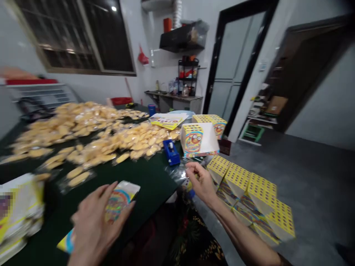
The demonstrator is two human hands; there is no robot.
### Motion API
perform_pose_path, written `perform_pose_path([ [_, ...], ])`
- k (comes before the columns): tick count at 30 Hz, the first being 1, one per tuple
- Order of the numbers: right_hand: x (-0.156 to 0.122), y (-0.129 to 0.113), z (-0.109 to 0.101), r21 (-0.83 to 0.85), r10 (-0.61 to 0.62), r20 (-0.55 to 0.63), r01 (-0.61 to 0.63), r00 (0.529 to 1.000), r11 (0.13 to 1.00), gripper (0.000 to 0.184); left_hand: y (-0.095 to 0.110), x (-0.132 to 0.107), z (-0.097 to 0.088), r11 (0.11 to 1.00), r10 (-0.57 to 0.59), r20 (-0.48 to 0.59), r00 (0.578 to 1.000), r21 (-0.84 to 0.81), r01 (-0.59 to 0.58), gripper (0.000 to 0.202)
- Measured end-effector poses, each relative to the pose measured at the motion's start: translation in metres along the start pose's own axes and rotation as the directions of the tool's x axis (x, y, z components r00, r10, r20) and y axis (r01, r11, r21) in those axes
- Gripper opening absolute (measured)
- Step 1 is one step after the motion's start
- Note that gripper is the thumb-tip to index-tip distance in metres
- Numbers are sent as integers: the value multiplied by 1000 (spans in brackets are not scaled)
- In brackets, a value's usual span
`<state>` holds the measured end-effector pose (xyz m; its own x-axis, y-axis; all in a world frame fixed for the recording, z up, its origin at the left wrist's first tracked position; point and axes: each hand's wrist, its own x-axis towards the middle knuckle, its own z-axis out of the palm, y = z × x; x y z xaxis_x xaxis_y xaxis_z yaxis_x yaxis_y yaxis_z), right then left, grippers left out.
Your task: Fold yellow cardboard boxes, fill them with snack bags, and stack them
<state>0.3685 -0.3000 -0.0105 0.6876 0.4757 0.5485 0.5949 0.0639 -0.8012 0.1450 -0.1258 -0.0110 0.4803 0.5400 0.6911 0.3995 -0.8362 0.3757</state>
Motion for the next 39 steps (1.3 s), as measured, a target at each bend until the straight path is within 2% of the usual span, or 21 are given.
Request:
perform_pose_path([
  [1, 1, 8, 12, 70, 57, 56, -61, 997, 996, 19, -8, -6, 6, 978, -104, 140, 985, 196, 76, 51],
  [2, 3, 14, 26, 137, 106, 122, -122, 987, 983, 24, -15, -11, 12, 933, -212, 270, 939, 341, 112, 60],
  [3, 4, 18, 39, 191, 145, 197, -183, 970, 964, 28, -19, -16, 17, 890, -301, 351, 887, 438, 128, 68],
  [4, 4, 21, 52, 227, 173, 277, -240, 945, 944, 30, -22, -19, 20, 864, -343, 411, 845, 492, 112, 72],
  [7, 2, 23, 86, 254, 198, 477, -350, 856, 902, 31, -22, -20, 18, 828, -415, 412, 811, 541, 149, 78],
  [10, -3, 24, 109, 226, 165, 570, -347, 805, 910, 30, -21, -15, 6, 835, -443, 436, 783, 518, 185, 77],
  [13, -11, 32, 127, 180, 123, 552, -262, 825, 948, 28, -25, -15, -3, 822, -478, 438, 762, 530, 211, 76],
  [17, -22, 44, 149, 140, 105, 466, -191, 878, 972, 28, -32, -21, -4, 793, -523, 415, 744, 556, 248, 77],
  [20, -30, 48, 161, 118, 93, 414, -154, 906, 981, 28, -34, -24, -1, 799, -519, 385, 763, 536, 273, 78],
  [23, -35, 49, 166, 119, 83, 399, -141, 913, 983, 30, -35, -28, -1, 827, -491, 355, 795, 477, 298, 81],
  [26, -35, 40, 162, 197, 173, 413, -273, 894, 941, 49, -31, -35, -1, 873, -415, 281, 865, 389, 293, 88],
  [28, -33, 26, 157, 286, 234, 413, -369, 880, 884, 65, -25, -41, 1, 889, -355, 145, 923, 357, 286, 91],
  [30, -33, 6, 152, 372, 204, 344, -333, 916, 867, 73, -18, -45, 5, 889, -309, -30, 951, 345, 300, 92],
  [32, -34, -13, 149, 421, 82, 233, -176, 969, 890, 69, -11, -49, 13, 888, -265, -207, 942, 328, 322, 94],
  [33, -35, -22, 149, 432, 1, 203, -91, 979, 897, 66, -8, -50, 18, 891, -242, -293, 925, 311, 332, 97],
  [35, -35, -33, 151, 457, -157, 212, 44, 964, 888, 58, -4, -55, 28, 900, -219, -430, 876, 258, 352, 100],
  [37, -35, -36, 155, 490, -274, 260, 118, 926, 864, 49, -4, -63, 36, 916, -241, -474, 847, 179, 360, 101],
  [39, -32, -34, 159, 516, -330, 292, 142, 898, 845, 42, -6, -70, 37, 930, -291, -447, 846, 78, 360, 101],
])
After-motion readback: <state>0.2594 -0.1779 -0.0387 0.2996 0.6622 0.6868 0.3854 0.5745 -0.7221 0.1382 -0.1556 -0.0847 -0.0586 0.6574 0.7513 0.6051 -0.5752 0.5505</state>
